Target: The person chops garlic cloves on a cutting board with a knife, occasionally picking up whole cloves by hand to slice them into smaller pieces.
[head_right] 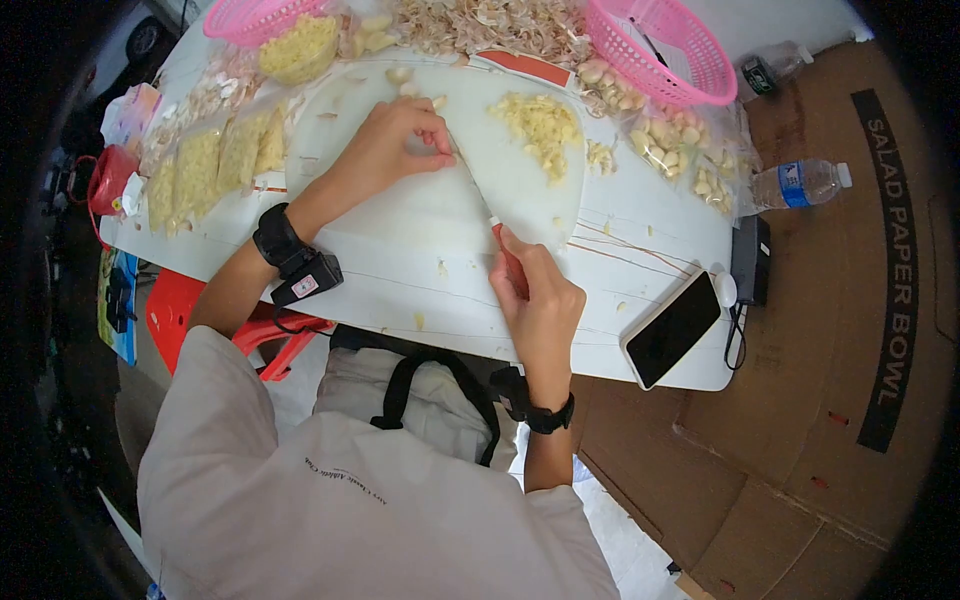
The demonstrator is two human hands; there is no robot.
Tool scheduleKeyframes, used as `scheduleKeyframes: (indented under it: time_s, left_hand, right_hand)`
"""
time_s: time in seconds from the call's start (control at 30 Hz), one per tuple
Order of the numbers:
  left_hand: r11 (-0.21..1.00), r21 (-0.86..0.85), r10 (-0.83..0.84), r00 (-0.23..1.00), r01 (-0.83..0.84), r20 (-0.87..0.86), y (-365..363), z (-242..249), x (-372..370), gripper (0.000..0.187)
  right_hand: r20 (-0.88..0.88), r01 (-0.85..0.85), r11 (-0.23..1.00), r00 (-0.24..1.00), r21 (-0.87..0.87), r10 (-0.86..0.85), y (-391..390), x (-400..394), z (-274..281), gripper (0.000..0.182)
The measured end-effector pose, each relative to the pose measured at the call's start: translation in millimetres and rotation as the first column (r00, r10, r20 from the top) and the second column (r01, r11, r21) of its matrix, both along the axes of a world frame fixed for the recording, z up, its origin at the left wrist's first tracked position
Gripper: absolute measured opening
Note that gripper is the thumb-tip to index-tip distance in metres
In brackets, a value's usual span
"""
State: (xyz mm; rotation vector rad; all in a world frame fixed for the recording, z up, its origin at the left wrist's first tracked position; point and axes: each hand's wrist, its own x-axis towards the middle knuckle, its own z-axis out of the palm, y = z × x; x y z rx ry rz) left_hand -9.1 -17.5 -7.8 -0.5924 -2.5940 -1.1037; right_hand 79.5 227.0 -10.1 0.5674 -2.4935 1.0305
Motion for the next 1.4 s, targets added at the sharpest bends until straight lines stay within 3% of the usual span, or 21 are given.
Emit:
scheduleKeyframes:
  time_s: [0.53,0.9,0.97,1.4]
  left_hand:
    - [1.0,0.0,0.015,0.999,-0.015,-0.037,-1.2,-7.1,-0.9,0.011]
    - [1.0,0.003,0.022,0.999,-0.022,-0.026,-2.0,-8.2,-1.7,0.012]
    - [1.0,-0.002,0.016,0.997,-0.016,0.071,-3.6,-8.6,-2.5,0.015]
    - [0.999,-0.002,0.041,0.994,-0.041,0.097,-3.8,-11.8,-2.9,0.017]
  right_hand:
    - [0.035,0.004,0.997,0.999,-0.079,-0.002,0.4,4.0,-2.2,0.031]
    - [-0.025,0.003,1.0,1.0,-0.002,-0.003,-1.6,2.1,1.1,0.03]
    - [-0.039,0.007,1.0,0.999,0.022,-0.006,-3.3,2.7,5.8,0.029]
    - [-0.024,0.002,0.999,1.0,-0.045,-0.003,0.3,5.6,-5.1,0.029]
